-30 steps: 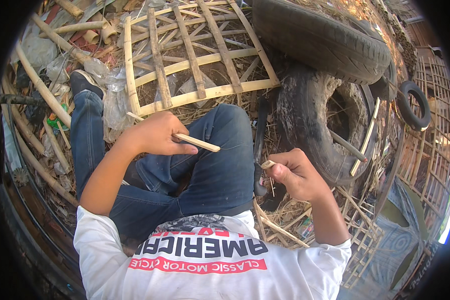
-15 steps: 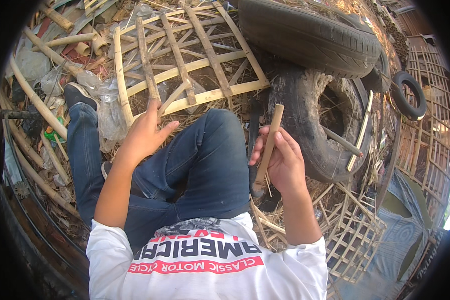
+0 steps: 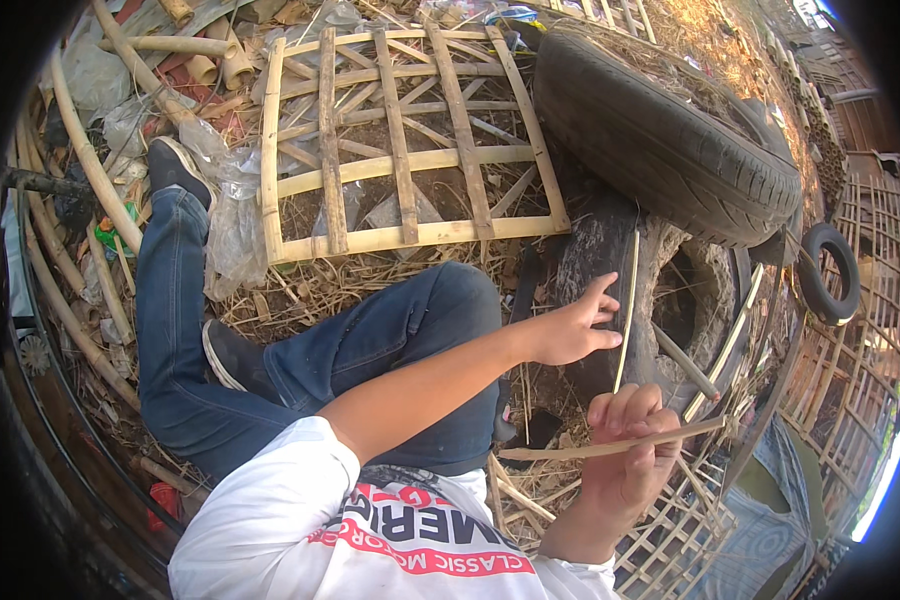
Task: The person cuts a bamboo strip with a blade, positions it onto a lattice frame, and secures it by driving a small nail with a hammer.
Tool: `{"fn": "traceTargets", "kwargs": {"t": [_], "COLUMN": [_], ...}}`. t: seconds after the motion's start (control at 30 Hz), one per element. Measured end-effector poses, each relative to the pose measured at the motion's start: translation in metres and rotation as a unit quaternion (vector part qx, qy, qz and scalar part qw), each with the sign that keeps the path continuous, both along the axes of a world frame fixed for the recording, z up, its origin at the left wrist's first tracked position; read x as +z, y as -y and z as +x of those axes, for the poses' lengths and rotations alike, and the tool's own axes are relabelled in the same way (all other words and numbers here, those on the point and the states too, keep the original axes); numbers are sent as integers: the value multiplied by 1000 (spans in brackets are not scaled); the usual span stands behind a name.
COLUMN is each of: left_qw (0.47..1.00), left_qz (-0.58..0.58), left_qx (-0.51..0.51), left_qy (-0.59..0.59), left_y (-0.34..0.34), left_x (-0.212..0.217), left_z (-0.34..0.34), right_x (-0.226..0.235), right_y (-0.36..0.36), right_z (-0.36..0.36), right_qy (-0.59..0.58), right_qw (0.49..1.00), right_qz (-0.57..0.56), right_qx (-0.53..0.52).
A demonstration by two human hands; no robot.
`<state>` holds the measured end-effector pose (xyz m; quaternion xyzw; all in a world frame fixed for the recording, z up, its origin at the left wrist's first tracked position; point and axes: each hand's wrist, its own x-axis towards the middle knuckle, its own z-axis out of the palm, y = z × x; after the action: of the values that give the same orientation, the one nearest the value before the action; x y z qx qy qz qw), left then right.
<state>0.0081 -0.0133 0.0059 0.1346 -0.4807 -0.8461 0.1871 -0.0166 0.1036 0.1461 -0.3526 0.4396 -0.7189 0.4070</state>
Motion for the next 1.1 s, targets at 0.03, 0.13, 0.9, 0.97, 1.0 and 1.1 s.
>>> {"fn": "traceTargets", "kwargs": {"t": [0.03, 0.13, 0.9, 0.97, 1.0, 1.1], "left_qw": [999, 969, 942, 942, 942, 942], "left_qz": [17, 245, 48, 75, 79, 114], "left_qx": [36, 27, 199, 211, 209, 206], "left_qy": [8, -9, 267, 251, 250, 241], "left_y": [-6, 10, 27, 30, 32, 39], "left_x": [-16, -40, -58, -63, -64, -68], "left_z": [7, 73, 176, 184, 188, 198], "right_x": [-6, -37, -186, -189, -189, -190], "right_y": [7, 27, 133, 145, 149, 158], "right_z": [-1, -2, 40, 33, 34, 41], "right_qy": [0, 2, -62, -67, -72, -74], "right_qw": [1000, 998, 925, 920, 918, 917], "right_qz": [17, 69, 348, 354, 358, 362], "right_qx": [9, -6, 139, 153, 154, 152]}}
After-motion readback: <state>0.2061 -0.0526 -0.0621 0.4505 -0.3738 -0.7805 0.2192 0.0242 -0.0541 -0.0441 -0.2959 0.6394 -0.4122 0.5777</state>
